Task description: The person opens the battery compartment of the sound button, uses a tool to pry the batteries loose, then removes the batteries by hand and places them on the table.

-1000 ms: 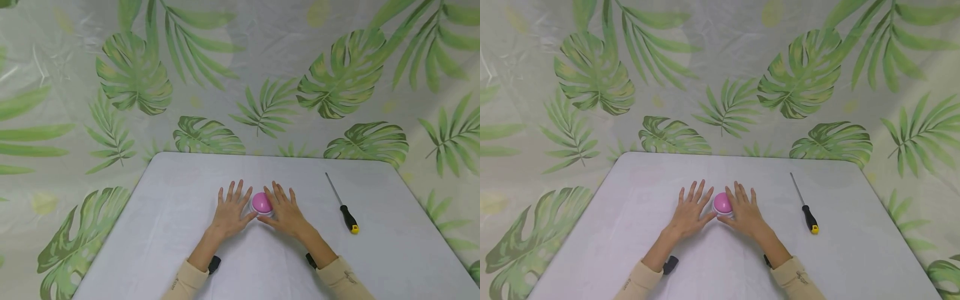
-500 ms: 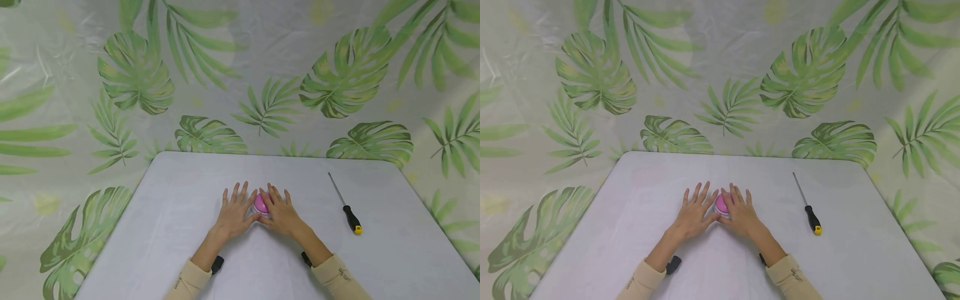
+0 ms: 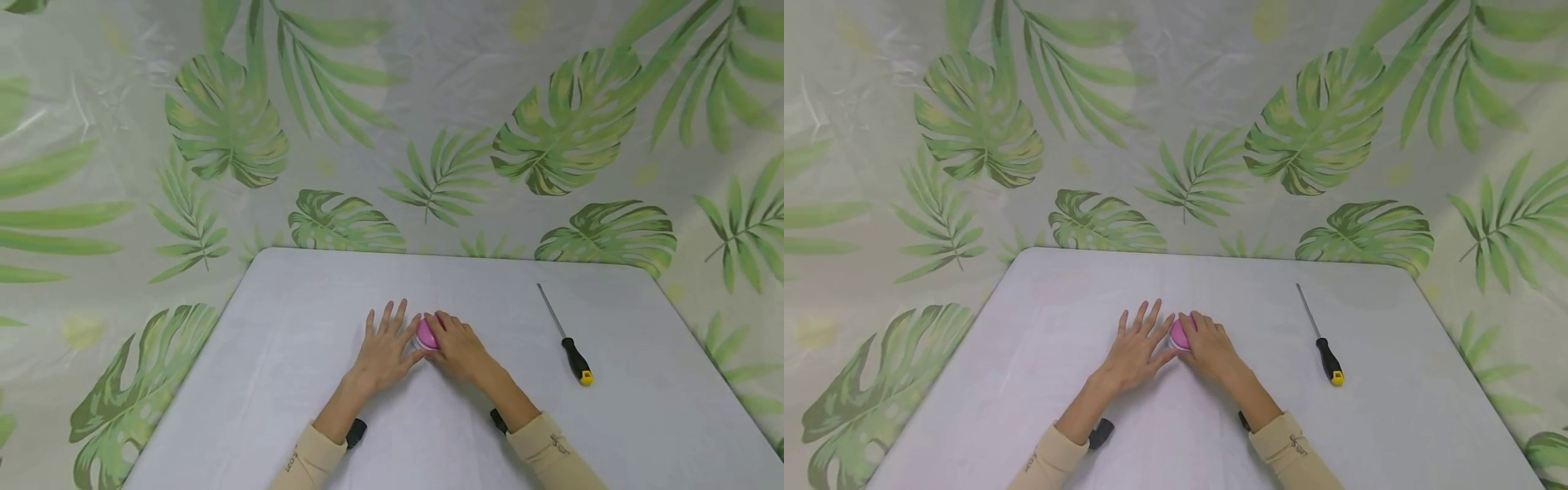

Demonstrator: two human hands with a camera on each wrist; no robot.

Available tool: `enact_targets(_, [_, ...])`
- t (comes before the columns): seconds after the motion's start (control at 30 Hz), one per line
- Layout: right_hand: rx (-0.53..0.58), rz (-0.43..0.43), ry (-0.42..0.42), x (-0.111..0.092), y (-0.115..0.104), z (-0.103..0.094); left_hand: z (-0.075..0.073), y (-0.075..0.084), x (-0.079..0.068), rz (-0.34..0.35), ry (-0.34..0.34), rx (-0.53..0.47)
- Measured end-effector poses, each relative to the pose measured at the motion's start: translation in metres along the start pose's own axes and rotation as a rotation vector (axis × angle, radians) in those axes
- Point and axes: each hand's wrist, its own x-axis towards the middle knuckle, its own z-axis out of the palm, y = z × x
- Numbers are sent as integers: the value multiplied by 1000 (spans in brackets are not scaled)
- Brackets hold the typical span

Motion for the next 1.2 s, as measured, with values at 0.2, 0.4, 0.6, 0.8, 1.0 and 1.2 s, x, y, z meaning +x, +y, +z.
enact_targets(0.2, [85,18,29,-6,1,-7,-5,2,-1,21,-15,-40])
enact_targets(0.4, [319,93,-10,-14,3,-24,-18,4,-1,60,10,-143])
enact_targets(0.6, [404,105,-16,-18,5,-34,-25,6,-3,74,7,-197])
enact_targets(0.8, [420,96,-2,-19,4,-37,-26,8,-4,91,23,-204])
enact_targets(1.0, [471,77,-3,-20,6,-37,-27,9,-3,115,34,-231])
enact_targets(1.2, [593,64,-11,-21,9,-38,-27,9,-2,151,47,-324])
